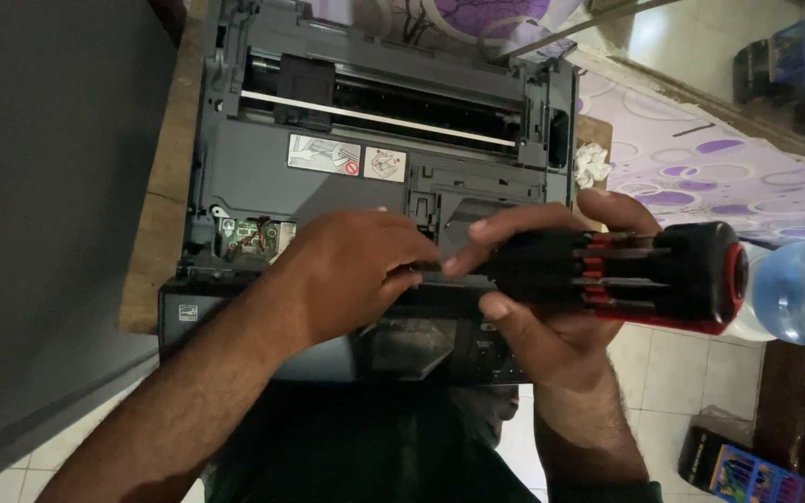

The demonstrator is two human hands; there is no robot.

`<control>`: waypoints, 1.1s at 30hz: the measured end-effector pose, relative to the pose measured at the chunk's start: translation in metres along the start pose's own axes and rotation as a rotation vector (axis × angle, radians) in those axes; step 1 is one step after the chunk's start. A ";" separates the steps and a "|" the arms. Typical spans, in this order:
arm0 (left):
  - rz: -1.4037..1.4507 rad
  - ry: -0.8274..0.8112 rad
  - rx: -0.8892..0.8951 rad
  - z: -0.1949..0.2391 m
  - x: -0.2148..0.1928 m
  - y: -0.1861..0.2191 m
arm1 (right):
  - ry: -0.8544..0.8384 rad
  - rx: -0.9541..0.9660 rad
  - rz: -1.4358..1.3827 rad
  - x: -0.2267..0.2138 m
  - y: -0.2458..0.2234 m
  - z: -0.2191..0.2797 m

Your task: The person uses a screwdriver to tighten screws on the back of a printer. They then pick up the front control panel, align it with the main body, and secure it in place by tightening screws on the front and sides.

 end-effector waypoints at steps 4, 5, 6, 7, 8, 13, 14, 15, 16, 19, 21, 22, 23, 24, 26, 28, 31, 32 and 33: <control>-0.001 0.048 0.080 0.000 0.005 -0.003 | -0.005 0.019 -0.025 0.002 -0.001 0.001; -0.024 0.040 0.090 -0.001 0.008 -0.004 | -0.017 0.017 -0.025 0.003 -0.001 0.000; -0.047 0.032 0.100 -0.001 0.010 -0.004 | -0.029 0.015 -0.024 0.005 -0.001 -0.001; -0.045 0.033 0.099 -0.002 0.006 0.000 | -0.031 0.017 -0.024 0.005 0.001 -0.001; -0.048 -0.042 0.064 -0.003 0.006 0.002 | -0.043 0.024 -0.037 0.006 0.003 -0.001; -0.052 -0.167 0.043 0.000 0.003 0.012 | -0.074 0.040 -0.094 0.010 0.007 0.000; -0.023 -0.161 0.068 0.001 0.001 0.014 | -0.069 0.046 -0.081 0.010 0.006 0.000; 0.006 -0.155 0.095 0.003 -0.002 0.016 | -0.063 0.052 -0.069 0.010 0.006 0.000; 0.006 -0.155 0.094 0.003 -0.005 0.018 | -0.063 0.053 -0.069 0.010 0.006 0.000; 0.028 -0.271 -0.059 0.005 -0.002 0.011 | -0.079 0.070 -0.075 0.013 0.008 0.000; -0.012 -0.248 -0.027 0.005 -0.002 0.010 | -0.116 0.052 -0.070 0.018 0.008 -0.001; -0.012 -0.247 -0.026 0.005 -0.003 0.010 | -0.117 0.052 -0.069 0.017 0.009 -0.002; -0.018 -0.246 -0.025 0.006 -0.003 0.011 | -0.141 0.046 -0.067 0.018 0.010 -0.002; -0.024 -0.244 -0.024 0.006 -0.004 0.011 | -0.166 0.040 -0.065 0.019 0.011 -0.002; -0.029 -0.223 -0.031 0.007 -0.004 0.010 | -0.162 0.041 -0.055 0.020 0.011 -0.002; -0.033 -0.201 -0.038 0.007 -0.005 0.009 | -0.160 0.043 -0.046 0.021 0.011 -0.002; -0.043 -0.176 0.031 0.007 -0.005 0.011 | -0.145 0.072 -0.060 0.021 0.013 -0.002; -0.031 -0.152 0.049 0.008 -0.007 0.012 | -0.140 0.080 -0.063 0.021 0.014 -0.001; -0.019 -0.128 0.069 0.008 -0.008 0.012 | -0.133 0.088 -0.064 0.021 0.014 -0.001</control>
Point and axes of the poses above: each hand's wrist, its own z-axis away from the middle knuckle, its own x-axis out of the palm, y = z × x, the point moved 7 cm from there along -z, towards the middle knuckle, and after that the axes turned 3 degrees about y, right-handed, at the moved point
